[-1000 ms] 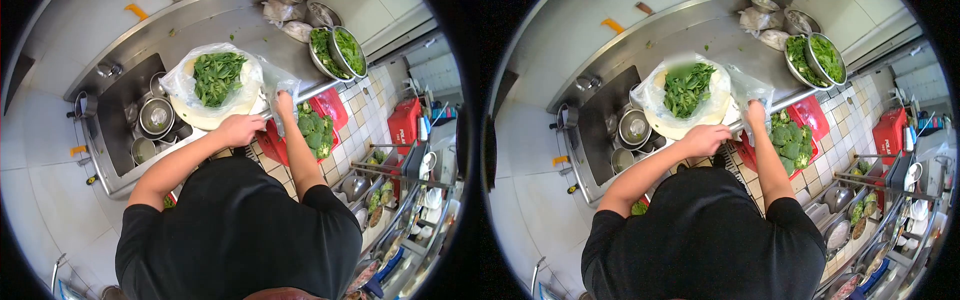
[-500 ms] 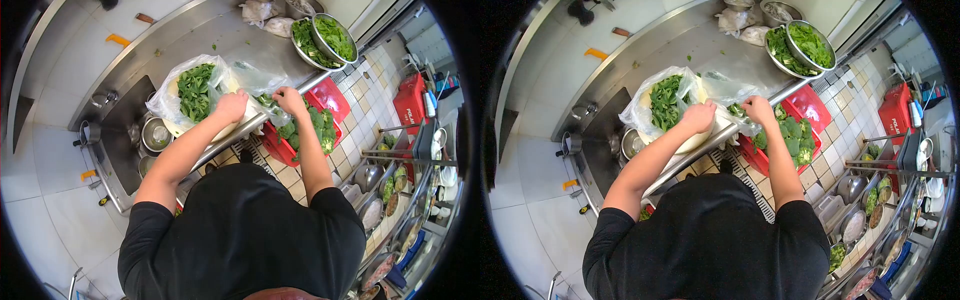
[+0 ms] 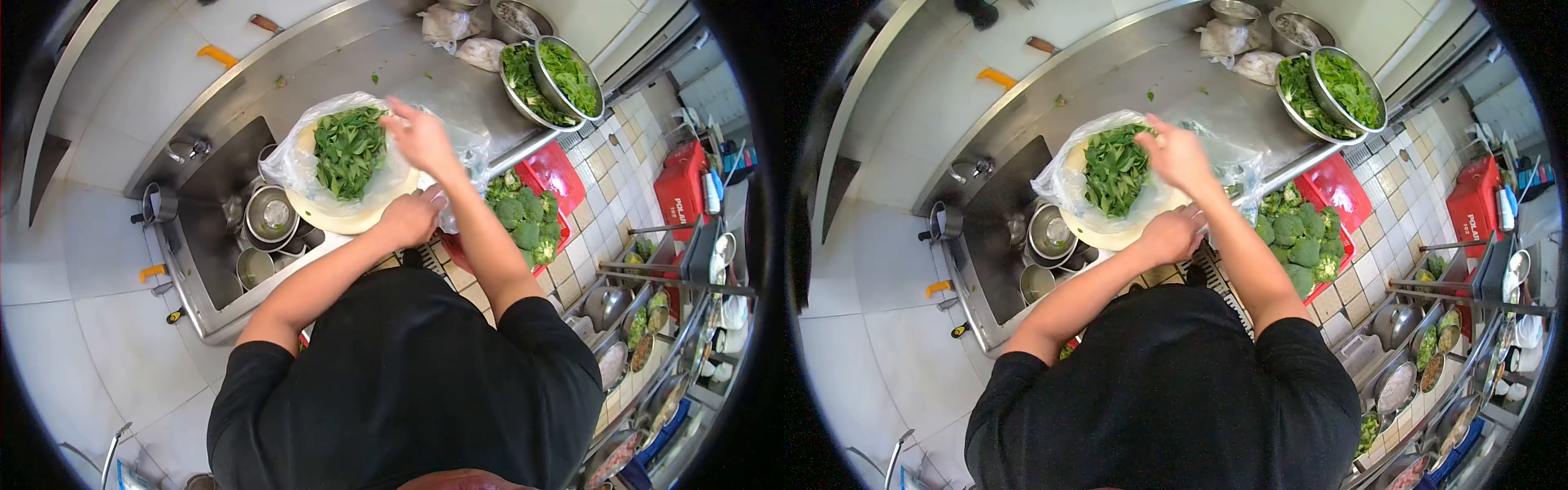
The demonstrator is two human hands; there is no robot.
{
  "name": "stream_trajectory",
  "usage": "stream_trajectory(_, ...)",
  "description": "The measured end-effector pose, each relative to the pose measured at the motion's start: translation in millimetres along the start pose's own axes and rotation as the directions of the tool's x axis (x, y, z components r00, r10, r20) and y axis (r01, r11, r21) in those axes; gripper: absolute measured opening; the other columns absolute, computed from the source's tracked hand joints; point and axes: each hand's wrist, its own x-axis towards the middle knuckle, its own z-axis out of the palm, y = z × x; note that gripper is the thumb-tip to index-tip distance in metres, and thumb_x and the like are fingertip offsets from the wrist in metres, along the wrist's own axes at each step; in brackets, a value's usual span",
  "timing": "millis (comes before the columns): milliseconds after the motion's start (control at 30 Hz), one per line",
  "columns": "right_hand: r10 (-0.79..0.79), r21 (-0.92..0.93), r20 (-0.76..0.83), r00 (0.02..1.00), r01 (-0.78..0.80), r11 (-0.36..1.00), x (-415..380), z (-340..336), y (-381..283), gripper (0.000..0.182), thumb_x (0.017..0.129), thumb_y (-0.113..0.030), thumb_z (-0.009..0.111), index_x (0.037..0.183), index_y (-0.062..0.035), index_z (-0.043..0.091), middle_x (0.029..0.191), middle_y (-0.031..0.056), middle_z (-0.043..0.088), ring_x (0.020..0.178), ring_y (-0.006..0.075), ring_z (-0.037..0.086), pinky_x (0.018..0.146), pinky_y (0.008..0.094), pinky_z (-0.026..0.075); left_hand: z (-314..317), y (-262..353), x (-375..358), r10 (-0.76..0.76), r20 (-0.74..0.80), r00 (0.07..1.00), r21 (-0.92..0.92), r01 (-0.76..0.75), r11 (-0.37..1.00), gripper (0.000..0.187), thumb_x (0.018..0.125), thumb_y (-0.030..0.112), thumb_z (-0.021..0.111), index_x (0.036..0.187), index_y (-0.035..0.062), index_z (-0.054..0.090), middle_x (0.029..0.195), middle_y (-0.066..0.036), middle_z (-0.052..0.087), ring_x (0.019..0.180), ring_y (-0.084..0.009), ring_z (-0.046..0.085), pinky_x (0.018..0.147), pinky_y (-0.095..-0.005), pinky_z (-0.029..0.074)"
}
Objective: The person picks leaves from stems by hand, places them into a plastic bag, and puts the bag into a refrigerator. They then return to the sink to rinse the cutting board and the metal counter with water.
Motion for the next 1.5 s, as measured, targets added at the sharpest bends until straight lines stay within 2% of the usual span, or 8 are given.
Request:
stream_trajectory(100,0.331,0.117,0.186,0.925,-0.355,0.928,-23,-71,25,0.039,0.097,-0.035,0.054,0.102,-0.0008,0.071,0.087,0.0127,0.073,0.056,0.0168,0.065,0.054,0.0314,0.052,-7,-15,-36,-0.038,-0.136,0.99,-0.151,0.018,0.988,0.025,0.082,0.012,0.061,0.105,0.005,0.063,0.106,-0.011,0.063,0.092,-0.0331,0.063,0.079,-0.0426,0.052)
stream_trajectory(233,0.568,-0.472,0.491,0.661,-0.346,0.811,-44,-85,131,0.03,0.083,-0.022,0.052,0.081,-0.0013,0.073,0.071,0.0119,0.072,0.058,0.0232,0.067,0.06,0.0353,0.054,-9,-28,-53,0.017,-0.177,0.984,-0.102,-0.035,0.994,0.029,0.079,0.009,0.062,0.107,0.0064,0.063,0.107,-0.008,0.063,0.099,-0.0284,0.061,0.081,-0.0389,0.051)
stream_trajectory(400,0.157,-0.419,0.489,0.858,0.073,0.905,0,-24,195,0.029,0.082,-0.016,0.058,0.105,-0.0015,0.069,0.092,0.0181,0.071,0.081,0.0296,0.068,0.079,0.0393,0.053,-5,-18,4,0.308,-0.094,0.947,0.174,-0.289,0.941,0.032,0.08,0.012,0.057,0.112,0.0058,0.061,0.11,-0.008,0.063,0.112,-0.0267,0.055,0.097,-0.0399,0.043)
stream_trajectory(567,0.03,0.002,0.076,0.997,-0.031,1.0,39,-26,169,0.032,0.079,-0.011,0.058,0.109,-0.0036,0.07,0.1,0.0186,0.071,0.091,0.0287,0.067,0.083,0.0374,0.051,14,-45,55,0.122,0.159,0.98,0.434,-0.181,0.882,0.048,0.087,0.014,0.047,0.133,0.0042,0.049,0.115,-0.013,0.061,0.115,-0.0282,0.053,0.108,-0.0488,0.033)
stream_trajectory(833,0.193,0.462,0.328,0.925,-0.336,0.821,28,34,240,0.034,0.076,-0.02,0.066,0.106,-0.0069,0.072,0.105,0.0177,0.071,0.091,0.0297,0.069,0.082,0.0348,0.053,2,-46,67,0.215,-0.051,0.975,0.515,-0.159,0.842,0.054,0.085,0.011,0.05,0.139,0.0099,0.046,0.107,-0.011,0.057,0.102,-0.0268,0.054,0.092,-0.0431,0.039)
stream_trajectory(967,-0.021,-0.518,0.211,0.977,0.13,0.846,41,44,263,0.028,0.08,-0.023,0.062,0.1,-0.0058,0.07,0.105,0.0204,0.068,0.094,0.0376,0.066,0.083,0.0396,0.054,-3,-54,83,-0.051,-0.004,0.999,0.618,0.042,0.785,0.027,0.084,0.013,0.051,0.105,0.0068,0.066,0.102,-0.011,0.059,0.102,-0.0268,0.055,0.091,-0.0418,0.04)
stream_trajectory(1100,0.373,-0.397,-0.017,0.928,-0.348,0.849,26,30,230,0.03,0.081,-0.024,0.057,0.104,-0.0114,0.071,0.106,0.0187,0.067,0.098,0.0389,0.062,0.09,0.0403,0.05,-30,-70,87,-0.03,-0.126,0.992,0.58,0.099,0.809,0.021,0.084,0.014,0.052,0.091,0.0066,0.07,0.096,-0.011,0.063,0.099,-0.0268,0.058,0.091,-0.0417,0.041)
stream_trajectory(1500,0.428,-0.374,-0.024,0.903,-0.406,0.834,32,19,216,0.036,0.085,-0.027,0.058,0.113,-0.0033,0.063,0.112,0.0238,0.066,0.105,0.0387,0.064,0.093,0.0423,0.051,-45,-36,81,-0.26,-0.105,0.96,0.084,0.269,0.959,0.05,0.084,0.022,0.062,0.127,-0.0023,0.054,0.125,-0.02,0.053,0.115,-0.0369,0.055,0.098,-0.042,0.046)
